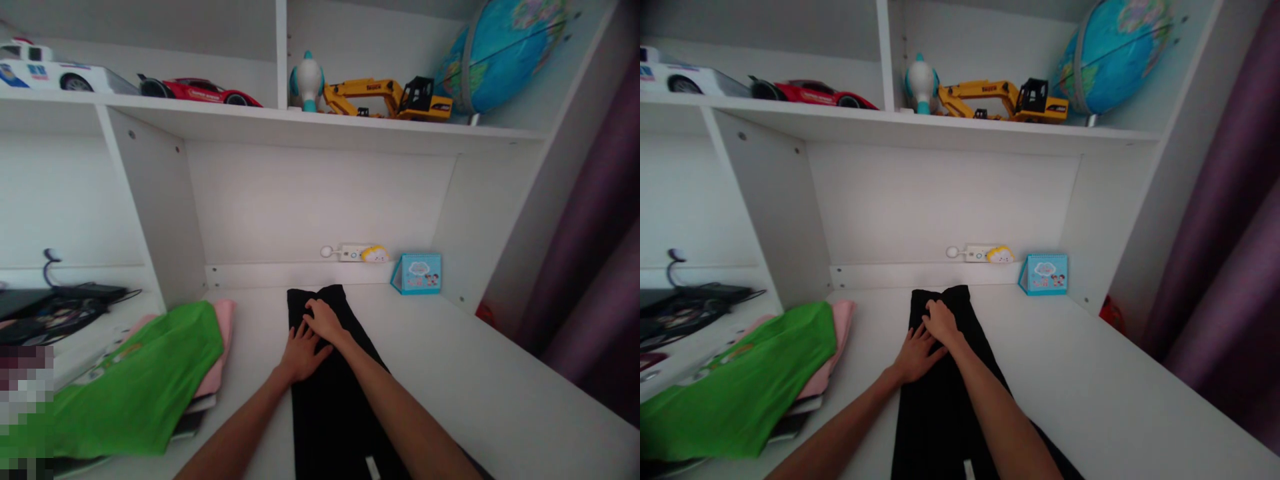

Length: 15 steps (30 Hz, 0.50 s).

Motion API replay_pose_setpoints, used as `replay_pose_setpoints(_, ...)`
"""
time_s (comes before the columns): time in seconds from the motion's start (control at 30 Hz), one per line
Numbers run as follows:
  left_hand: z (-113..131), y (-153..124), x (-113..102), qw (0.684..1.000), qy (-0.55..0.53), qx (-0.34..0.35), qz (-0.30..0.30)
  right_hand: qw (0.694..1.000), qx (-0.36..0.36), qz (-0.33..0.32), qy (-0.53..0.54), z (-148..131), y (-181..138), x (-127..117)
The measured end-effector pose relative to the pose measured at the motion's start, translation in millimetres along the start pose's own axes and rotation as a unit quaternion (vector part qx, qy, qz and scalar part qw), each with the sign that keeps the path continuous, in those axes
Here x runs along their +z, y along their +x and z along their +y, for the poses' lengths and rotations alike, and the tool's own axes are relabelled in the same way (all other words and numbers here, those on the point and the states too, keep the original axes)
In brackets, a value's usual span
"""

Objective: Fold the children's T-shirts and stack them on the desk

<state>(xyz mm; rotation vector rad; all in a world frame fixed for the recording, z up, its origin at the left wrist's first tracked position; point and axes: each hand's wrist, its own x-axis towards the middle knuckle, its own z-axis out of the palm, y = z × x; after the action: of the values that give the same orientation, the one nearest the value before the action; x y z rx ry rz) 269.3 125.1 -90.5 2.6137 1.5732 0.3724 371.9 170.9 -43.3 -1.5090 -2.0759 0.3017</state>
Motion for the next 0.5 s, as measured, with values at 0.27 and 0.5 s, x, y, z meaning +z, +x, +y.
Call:
replay_pose_setpoints(0.27,-1.0,1.6,1.9,1.0,0.004,-0.023,-0.005,0.997,-0.009,-0.072,-0.014,59.4,-103.5,-111.3)
replay_pose_setpoints(0.5,-1.7,3.4,4.1,1.0,0.001,-0.024,-0.006,0.977,0.123,-0.172,-0.003,94.5,-231.6,-125.9)
